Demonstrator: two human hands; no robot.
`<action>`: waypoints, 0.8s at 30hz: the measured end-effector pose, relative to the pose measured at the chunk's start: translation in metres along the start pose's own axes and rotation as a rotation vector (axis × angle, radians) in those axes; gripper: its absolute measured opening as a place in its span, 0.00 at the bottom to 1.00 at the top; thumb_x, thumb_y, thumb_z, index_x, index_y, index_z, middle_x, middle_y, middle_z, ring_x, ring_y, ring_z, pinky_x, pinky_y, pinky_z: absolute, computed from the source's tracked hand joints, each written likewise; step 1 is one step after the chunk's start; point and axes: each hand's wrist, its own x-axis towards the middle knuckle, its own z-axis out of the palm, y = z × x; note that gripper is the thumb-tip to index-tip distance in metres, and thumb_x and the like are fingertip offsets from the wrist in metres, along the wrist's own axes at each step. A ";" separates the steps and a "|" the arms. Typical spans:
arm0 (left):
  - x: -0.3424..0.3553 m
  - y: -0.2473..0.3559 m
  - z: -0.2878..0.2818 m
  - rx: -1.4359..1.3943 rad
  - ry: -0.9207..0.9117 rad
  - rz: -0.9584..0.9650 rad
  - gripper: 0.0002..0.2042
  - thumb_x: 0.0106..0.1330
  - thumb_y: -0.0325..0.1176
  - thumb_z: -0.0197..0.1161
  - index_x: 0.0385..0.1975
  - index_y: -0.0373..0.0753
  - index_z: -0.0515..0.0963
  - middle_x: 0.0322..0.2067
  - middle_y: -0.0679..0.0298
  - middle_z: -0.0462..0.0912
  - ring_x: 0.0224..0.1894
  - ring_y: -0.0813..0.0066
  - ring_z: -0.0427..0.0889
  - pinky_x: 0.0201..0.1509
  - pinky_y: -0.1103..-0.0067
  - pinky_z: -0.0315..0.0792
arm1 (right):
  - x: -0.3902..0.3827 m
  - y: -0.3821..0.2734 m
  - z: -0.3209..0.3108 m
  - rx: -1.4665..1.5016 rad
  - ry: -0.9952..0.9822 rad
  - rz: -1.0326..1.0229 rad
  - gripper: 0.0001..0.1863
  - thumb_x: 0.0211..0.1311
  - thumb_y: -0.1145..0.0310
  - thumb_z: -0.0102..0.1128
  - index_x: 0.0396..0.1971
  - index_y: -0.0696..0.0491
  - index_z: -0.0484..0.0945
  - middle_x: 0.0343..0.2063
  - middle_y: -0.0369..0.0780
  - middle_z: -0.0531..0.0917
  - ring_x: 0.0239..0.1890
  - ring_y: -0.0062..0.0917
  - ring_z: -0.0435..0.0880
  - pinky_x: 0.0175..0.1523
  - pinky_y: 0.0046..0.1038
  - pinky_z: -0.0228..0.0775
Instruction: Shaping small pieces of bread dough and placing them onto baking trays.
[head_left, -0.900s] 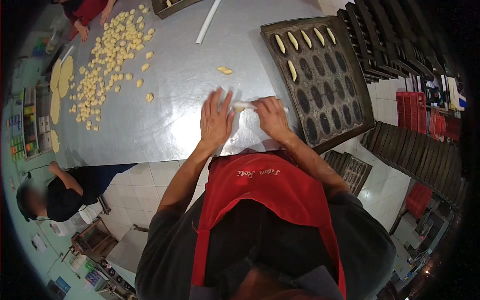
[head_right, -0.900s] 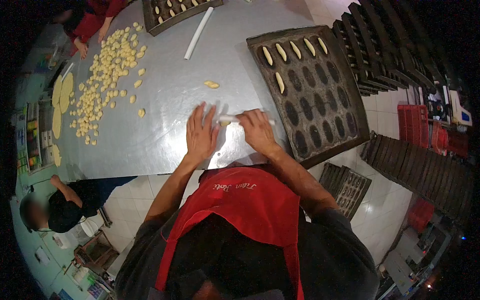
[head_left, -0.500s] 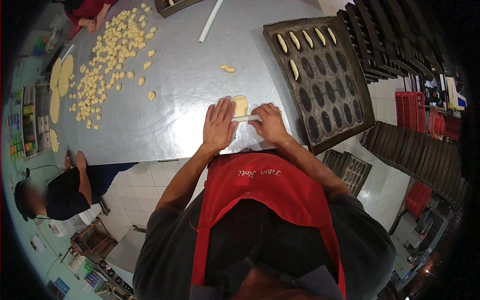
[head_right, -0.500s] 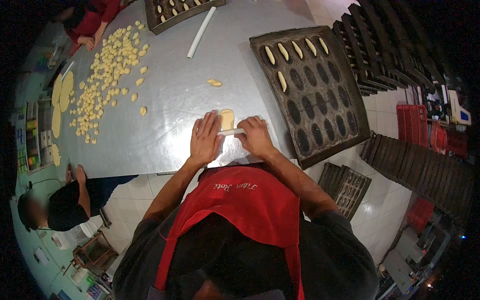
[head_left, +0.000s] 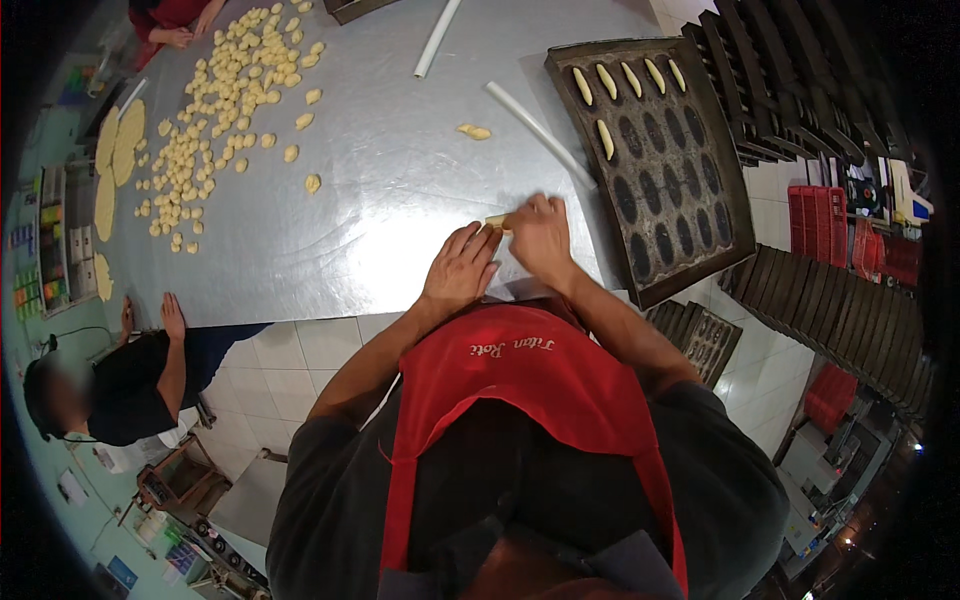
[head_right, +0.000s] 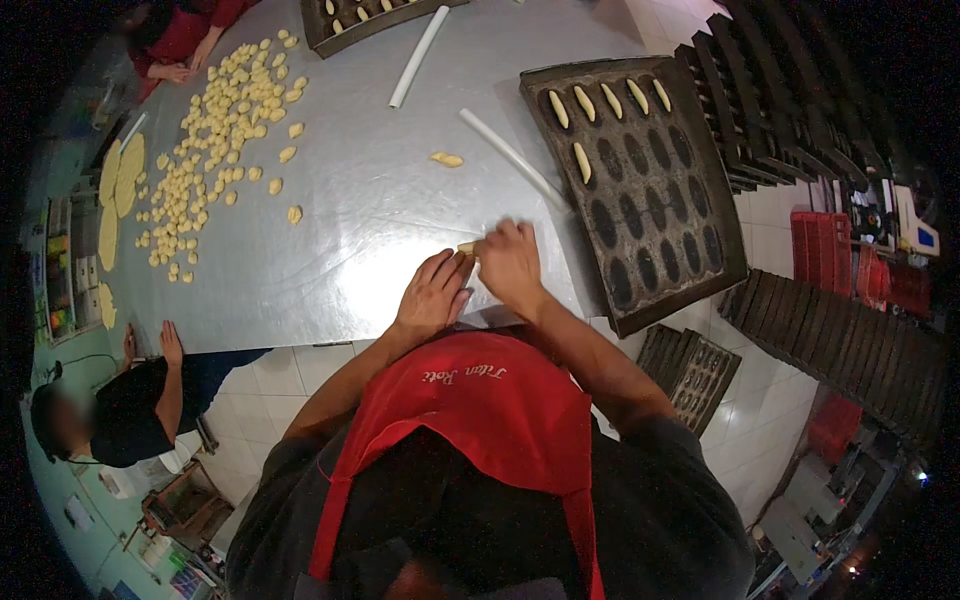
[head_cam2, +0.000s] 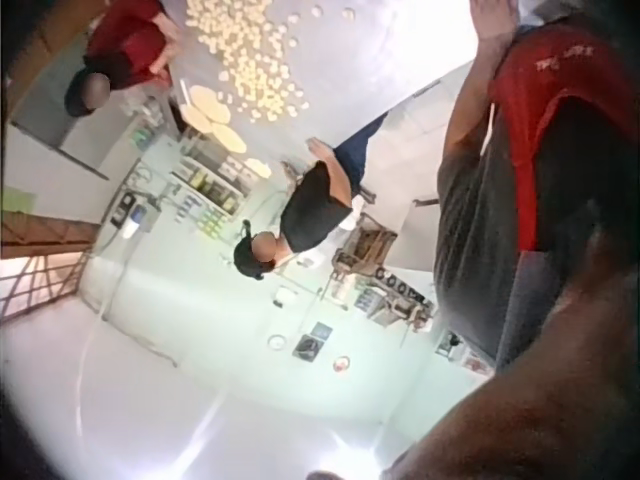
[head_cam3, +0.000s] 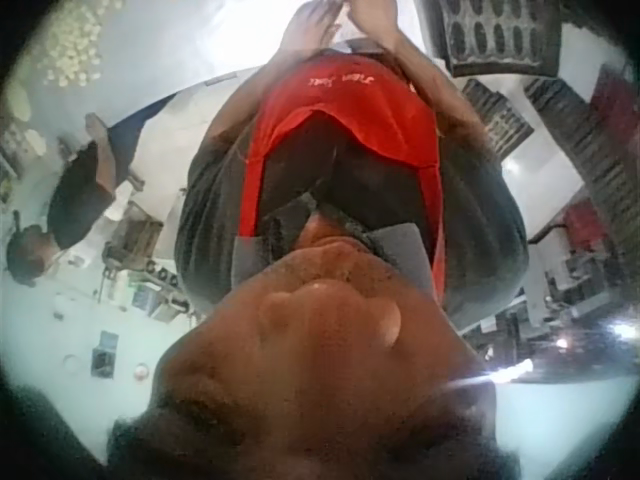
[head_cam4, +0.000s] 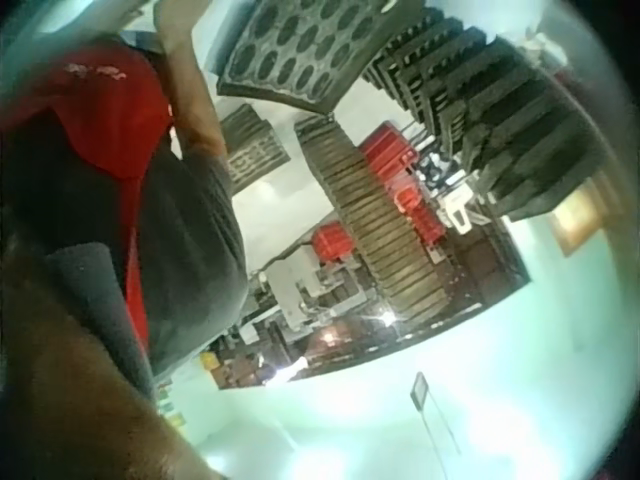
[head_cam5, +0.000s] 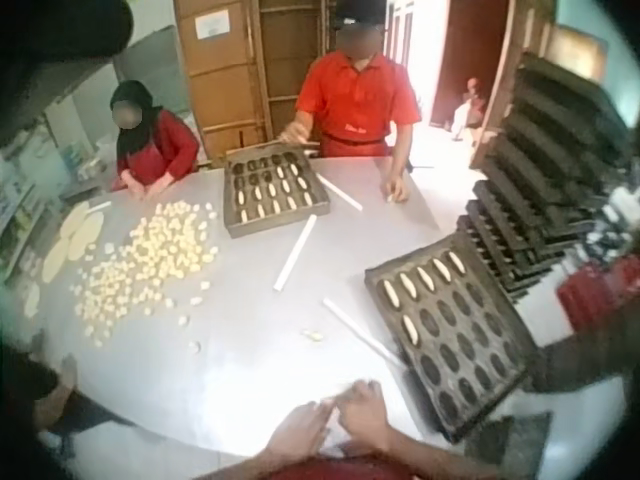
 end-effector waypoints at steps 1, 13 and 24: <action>0.004 -0.005 -0.002 -0.071 0.094 0.024 0.21 0.71 0.34 0.65 0.61 0.32 0.79 0.60 0.48 0.80 0.66 0.47 0.75 0.72 0.58 0.69 | 0.028 -0.007 -0.001 -0.042 0.016 0.047 0.04 0.56 0.70 0.66 0.27 0.48 0.89 0.28 0.38 0.87 0.47 0.36 0.82 0.54 0.42 0.67; 0.112 -0.156 -0.061 -0.263 0.330 -0.238 0.26 0.70 0.31 0.69 0.66 0.30 0.74 0.57 0.42 0.79 0.61 0.41 0.77 0.67 0.54 0.70 | 0.038 -0.049 0.014 -0.049 0.236 -0.021 0.42 0.70 0.50 0.67 0.74 0.60 0.65 0.74 0.60 0.65 0.76 0.57 0.62 0.79 0.55 0.52; 0.133 -0.135 -0.053 -0.117 0.245 -0.145 0.07 0.69 0.26 0.69 0.45 0.39 0.86 0.47 0.50 0.83 0.51 0.46 0.82 0.53 0.59 0.80 | -0.036 -0.003 0.003 0.300 0.293 -0.019 0.21 0.61 0.70 0.73 0.53 0.57 0.81 0.52 0.46 0.83 0.58 0.46 0.79 0.63 0.46 0.73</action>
